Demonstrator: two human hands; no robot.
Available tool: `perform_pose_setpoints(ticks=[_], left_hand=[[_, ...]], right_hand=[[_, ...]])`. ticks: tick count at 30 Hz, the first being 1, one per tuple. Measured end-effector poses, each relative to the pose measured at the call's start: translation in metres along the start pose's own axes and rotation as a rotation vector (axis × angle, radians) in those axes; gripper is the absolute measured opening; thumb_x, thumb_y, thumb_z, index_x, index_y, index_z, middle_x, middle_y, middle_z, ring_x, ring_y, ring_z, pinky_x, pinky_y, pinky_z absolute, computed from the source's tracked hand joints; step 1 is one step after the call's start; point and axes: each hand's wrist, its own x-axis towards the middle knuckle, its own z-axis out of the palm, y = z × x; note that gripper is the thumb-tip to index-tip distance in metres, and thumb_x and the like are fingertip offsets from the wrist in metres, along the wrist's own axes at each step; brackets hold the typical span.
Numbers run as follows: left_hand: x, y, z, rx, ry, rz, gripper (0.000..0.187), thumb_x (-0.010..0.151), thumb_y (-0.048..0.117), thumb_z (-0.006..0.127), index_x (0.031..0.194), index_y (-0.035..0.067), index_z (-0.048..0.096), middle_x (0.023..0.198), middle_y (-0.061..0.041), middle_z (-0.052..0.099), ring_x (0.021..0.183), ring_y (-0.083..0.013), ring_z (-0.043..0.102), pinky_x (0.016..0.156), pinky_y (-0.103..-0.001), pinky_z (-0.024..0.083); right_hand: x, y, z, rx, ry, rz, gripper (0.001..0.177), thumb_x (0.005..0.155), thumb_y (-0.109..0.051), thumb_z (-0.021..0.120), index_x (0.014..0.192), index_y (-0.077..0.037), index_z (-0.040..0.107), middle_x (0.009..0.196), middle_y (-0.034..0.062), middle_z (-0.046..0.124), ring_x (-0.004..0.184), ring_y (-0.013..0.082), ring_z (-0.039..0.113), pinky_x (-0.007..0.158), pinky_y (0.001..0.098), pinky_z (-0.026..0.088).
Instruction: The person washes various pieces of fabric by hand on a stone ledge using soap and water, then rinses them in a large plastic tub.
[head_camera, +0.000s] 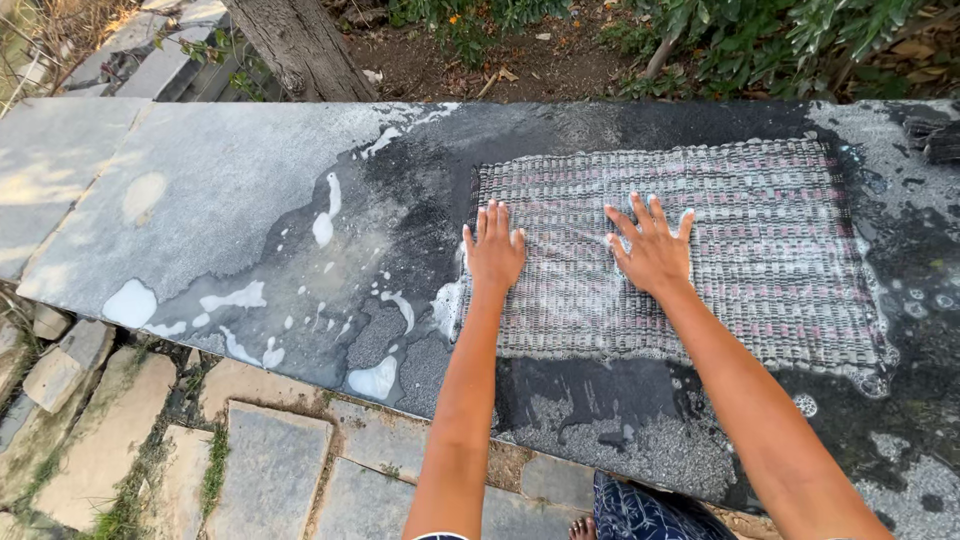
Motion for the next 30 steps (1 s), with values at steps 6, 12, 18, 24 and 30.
perform_pose_setpoints(ticks=[6,12,18,24,30], left_hand=[[-0.039,0.111,0.018,-0.131,-0.074,0.328,0.07,0.1,0.041,0.043,0.156,0.0,0.033,0.166,-0.016,0.03,0.157,-0.0308,0.023,0.126,-0.056,0.018],[0.017,0.022,0.018,-0.171,-0.014,0.241,0.061,0.104,0.035,0.039,0.161,0.012,0.032,0.168,-0.007,0.032,0.156,-0.0282,0.027,0.125,-0.058,0.017],[0.0,0.072,0.03,-0.084,-0.015,0.11,0.068,0.099,0.037,0.048,0.155,0.001,0.033,0.165,-0.017,0.03,0.156,-0.0314,0.023,0.125,-0.054,0.018],[0.028,0.082,0.03,-0.192,-0.286,0.351,0.054,0.105,0.031,0.04,0.157,0.018,0.04,0.164,-0.004,0.037,0.154,-0.0218,0.032,0.131,-0.051,0.017],[0.069,0.04,0.041,0.139,0.116,-0.071,0.064,0.101,0.04,0.039,0.155,0.007,0.033,0.164,-0.012,0.03,0.152,-0.0301,0.024,0.12,-0.054,0.017]], right_hand=[[0.023,0.01,-0.005,0.055,0.022,-0.056,0.052,0.104,-0.051,0.028,0.156,-0.047,0.031,0.17,-0.003,0.021,0.155,0.025,0.019,0.118,0.0742,0.009],[0.026,0.023,0.007,0.098,0.064,-0.114,0.05,0.106,-0.047,0.029,0.156,-0.049,0.031,0.168,-0.0046,0.024,0.154,0.0249,0.022,0.118,0.0737,0.009],[0.03,0.021,0.004,0.091,0.052,-0.083,0.052,0.105,-0.046,0.031,0.157,-0.046,0.031,0.169,-0.0041,0.024,0.155,0.0246,0.022,0.117,0.0753,0.01],[0.035,0.027,0.01,0.112,0.081,-0.124,0.055,0.106,-0.044,0.031,0.161,-0.037,0.03,0.17,-0.003,0.024,0.155,0.0258,0.022,0.116,0.076,0.009],[0.039,0.026,0.0,0.096,0.027,-0.113,0.054,0.106,-0.049,0.031,0.159,-0.039,0.03,0.168,-0.004,0.024,0.154,0.0242,0.021,0.118,0.0737,0.008]])
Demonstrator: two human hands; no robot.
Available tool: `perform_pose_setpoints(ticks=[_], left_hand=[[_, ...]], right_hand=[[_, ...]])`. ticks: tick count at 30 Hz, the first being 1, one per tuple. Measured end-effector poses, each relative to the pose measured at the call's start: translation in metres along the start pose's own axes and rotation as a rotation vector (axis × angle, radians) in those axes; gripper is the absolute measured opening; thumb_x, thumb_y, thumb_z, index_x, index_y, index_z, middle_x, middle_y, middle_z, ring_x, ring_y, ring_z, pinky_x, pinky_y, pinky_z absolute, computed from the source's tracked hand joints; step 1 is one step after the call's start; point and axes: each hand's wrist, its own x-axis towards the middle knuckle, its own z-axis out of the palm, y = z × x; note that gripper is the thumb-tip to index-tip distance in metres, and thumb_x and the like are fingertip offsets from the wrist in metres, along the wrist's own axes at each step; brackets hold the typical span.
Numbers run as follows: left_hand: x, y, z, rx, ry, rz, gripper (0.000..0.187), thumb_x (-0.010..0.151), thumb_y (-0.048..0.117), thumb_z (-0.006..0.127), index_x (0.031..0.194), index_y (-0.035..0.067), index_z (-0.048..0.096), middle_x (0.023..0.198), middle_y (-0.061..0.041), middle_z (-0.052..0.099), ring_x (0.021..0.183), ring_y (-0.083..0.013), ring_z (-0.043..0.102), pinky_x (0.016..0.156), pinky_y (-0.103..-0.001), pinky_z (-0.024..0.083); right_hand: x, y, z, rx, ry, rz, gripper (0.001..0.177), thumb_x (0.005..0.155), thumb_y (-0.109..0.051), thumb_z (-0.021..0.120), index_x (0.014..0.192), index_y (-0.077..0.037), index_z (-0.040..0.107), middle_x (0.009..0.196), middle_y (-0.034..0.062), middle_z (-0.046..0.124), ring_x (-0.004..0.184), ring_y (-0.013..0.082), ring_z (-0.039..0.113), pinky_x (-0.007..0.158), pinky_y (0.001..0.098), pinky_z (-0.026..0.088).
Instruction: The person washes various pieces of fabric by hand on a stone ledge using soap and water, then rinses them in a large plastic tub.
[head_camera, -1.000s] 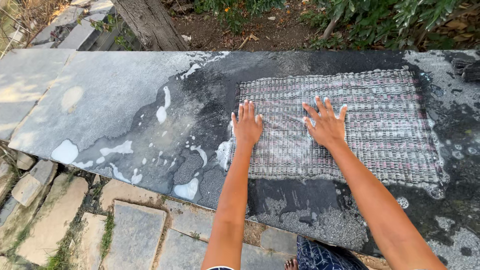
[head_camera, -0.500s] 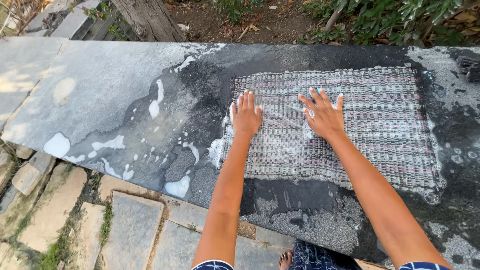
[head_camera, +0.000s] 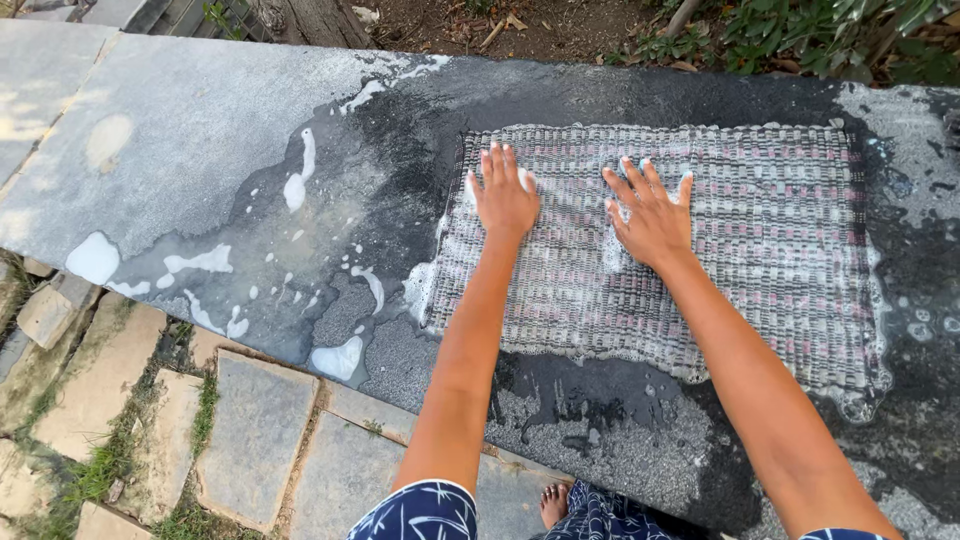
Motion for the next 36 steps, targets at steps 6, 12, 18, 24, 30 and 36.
perform_pose_setpoints(ticks=[6,12,18,24,30,36], left_hand=[[-0.032,0.086,0.001,-0.241,-0.091,0.315,0.063,0.106,0.044,0.035,0.161,0.013,0.031,0.168,-0.005,0.03,0.156,-0.025,0.029,0.129,-0.057,0.018],[0.016,-0.037,-0.008,-0.128,-0.252,0.141,0.06,0.106,0.043,0.027,0.164,0.026,0.023,0.172,0.002,0.016,0.158,-0.024,0.015,0.126,-0.054,0.01],[0.005,0.0,-0.002,0.105,-0.305,-0.012,0.069,0.107,0.05,0.023,0.163,0.01,0.019,0.171,-0.014,0.008,0.158,-0.032,0.007,0.125,-0.052,0.006],[0.018,0.071,0.036,0.021,-0.154,0.231,0.063,0.105,0.041,0.028,0.163,0.018,0.023,0.171,-0.001,0.019,0.157,-0.0241,0.018,0.126,-0.057,0.013],[0.037,0.039,0.012,-0.071,-0.242,0.18,0.061,0.105,0.052,0.028,0.163,0.033,0.026,0.171,0.001,0.021,0.158,-0.0264,0.02,0.127,-0.059,0.013],[0.053,-0.011,-0.026,-0.021,-0.297,-0.424,0.071,0.099,0.068,0.023,0.162,0.035,0.026,0.167,-0.024,0.009,0.152,-0.0528,0.006,0.117,-0.071,0.004]], right_hand=[[0.021,0.019,-0.003,0.0,-0.02,-0.041,0.059,0.102,-0.053,0.034,0.159,-0.041,0.03,0.17,-0.0054,0.025,0.156,0.0228,0.022,0.12,0.0709,0.007],[0.013,0.125,-0.028,0.013,-0.025,0.164,0.066,0.097,-0.072,0.028,0.157,-0.044,0.032,0.169,-0.0035,0.021,0.153,0.0256,0.019,0.12,0.0662,0.001],[0.026,0.147,-0.025,-0.014,0.12,0.597,0.068,0.102,-0.052,0.032,0.162,-0.02,0.027,0.17,0.0106,0.015,0.156,0.0341,0.01,0.114,0.0718,-0.006],[0.081,-0.01,0.026,0.022,-0.01,0.054,0.062,0.101,-0.045,0.035,0.16,-0.025,0.029,0.169,0.0035,0.019,0.155,0.0287,0.018,0.118,0.071,0.006],[0.044,0.117,-0.033,0.088,-0.091,0.268,0.06,0.099,-0.069,0.032,0.156,-0.05,0.029,0.171,0.0006,0.012,0.157,0.0297,0.01,0.115,0.0689,-0.011],[-0.02,0.245,-0.032,0.025,0.016,0.647,0.084,0.087,-0.09,0.025,0.16,-0.047,0.023,0.173,0.0066,0.007,0.16,0.0308,0.001,0.12,0.0657,-0.009]])
